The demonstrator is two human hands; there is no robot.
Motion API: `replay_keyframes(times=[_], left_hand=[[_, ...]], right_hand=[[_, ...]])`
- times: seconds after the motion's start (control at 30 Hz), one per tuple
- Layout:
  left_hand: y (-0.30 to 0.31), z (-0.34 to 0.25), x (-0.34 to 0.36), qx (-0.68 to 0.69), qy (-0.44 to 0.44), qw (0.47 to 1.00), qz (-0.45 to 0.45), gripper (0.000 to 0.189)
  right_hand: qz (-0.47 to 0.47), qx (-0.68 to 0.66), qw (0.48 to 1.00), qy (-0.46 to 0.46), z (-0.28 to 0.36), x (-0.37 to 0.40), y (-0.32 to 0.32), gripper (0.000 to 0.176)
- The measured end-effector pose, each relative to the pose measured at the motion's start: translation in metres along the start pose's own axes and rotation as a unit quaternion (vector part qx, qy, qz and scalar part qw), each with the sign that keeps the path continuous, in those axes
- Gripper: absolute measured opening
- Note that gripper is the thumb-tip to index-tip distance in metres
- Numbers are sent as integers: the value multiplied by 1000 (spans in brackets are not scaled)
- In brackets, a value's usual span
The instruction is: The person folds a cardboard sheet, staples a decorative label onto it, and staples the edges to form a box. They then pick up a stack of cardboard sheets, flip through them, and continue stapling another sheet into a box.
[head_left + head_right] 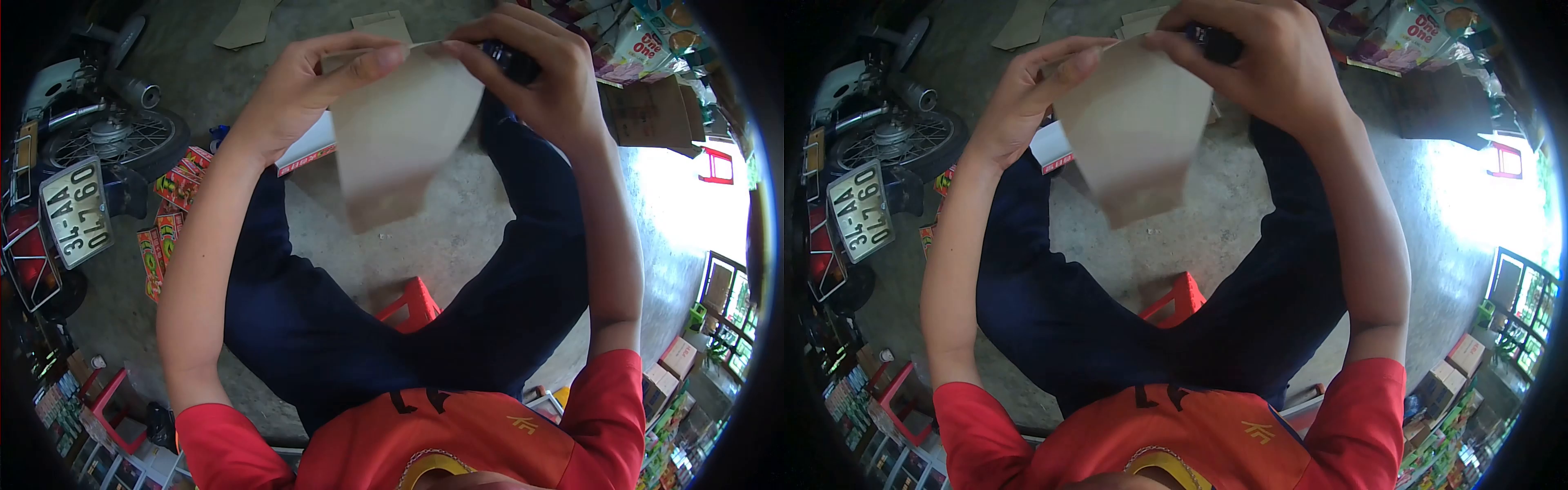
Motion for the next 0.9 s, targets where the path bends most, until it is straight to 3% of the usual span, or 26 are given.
replay_keyframes(times=[0.1, 0.13, 0.2, 0.23, 0.27, 0.37, 0.4, 0.5, 0.53, 0.7, 0.77, 0.87, 0.9], left_hand=[[-4, 4, 4, 23, 16, 1000, 14, 43], [-6, 12, 4, 8, 38, 998, 47, 41], [-2, 30, 7, -24, 82, 990, 111, 38], [5, 37, 8, -31, 95, 990, 102, 37], [10, 42, 8, -39, 108, 989, 94, 36], [20, 52, 7, -58, 124, 989, 64, 37], [22, 54, 6, -62, 124, 989, 52, 38], [23, 69, 5, -60, 156, 985, 43, 44], [20, 72, 6, -59, 164, 983, 49, 44], [7, 90, 3, -63, 192, 974, 97, 47], [4, 96, 1, -74, 193, 971, 119, 47], [5, 100, 4, -98, 195, 967, 133, 47], [6, 101, 4, -106, 195, 966, 134, 47]], right_hand=[[-22, -60, 996, -59, -33, 8, 0, 14], [4, -98, 972, -211, -46, 14, 4, 19], [-39, -136, 975, -172, -63, 15, 5, 22], [-60, -155, 974, -152, -67, 15, 7, 23], [-33, -148, 955, -255, -85, 28, 2, 26], [69, -99, 945, -304, -88, 29, -12, 28], [33, -103, 974, -200, -78, 17, -17, 30], [176, -113, 931, -298, -93, 29, -45, 35], [137, -60, 960, -235, -97, 29, -54, 58], [212, -63, 946, -238, -107, 39, -94, 41], [259, -91, 932, -235, -124, 42, -126, 38], [340, -18, 923, -180, -150, 49, -184, 33], [376, -20, 903, -205, -169, 55, -206, 37]])
Point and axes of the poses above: each hand's wrist, its own x-axis away from the middle knuckle, its own y-axis out of the back of the hand, z = x × y, the point moved 10 cm from there along -x, towards the middle knuckle, and after that the axes turned 12 degrees about z, right-handed, at the moved point
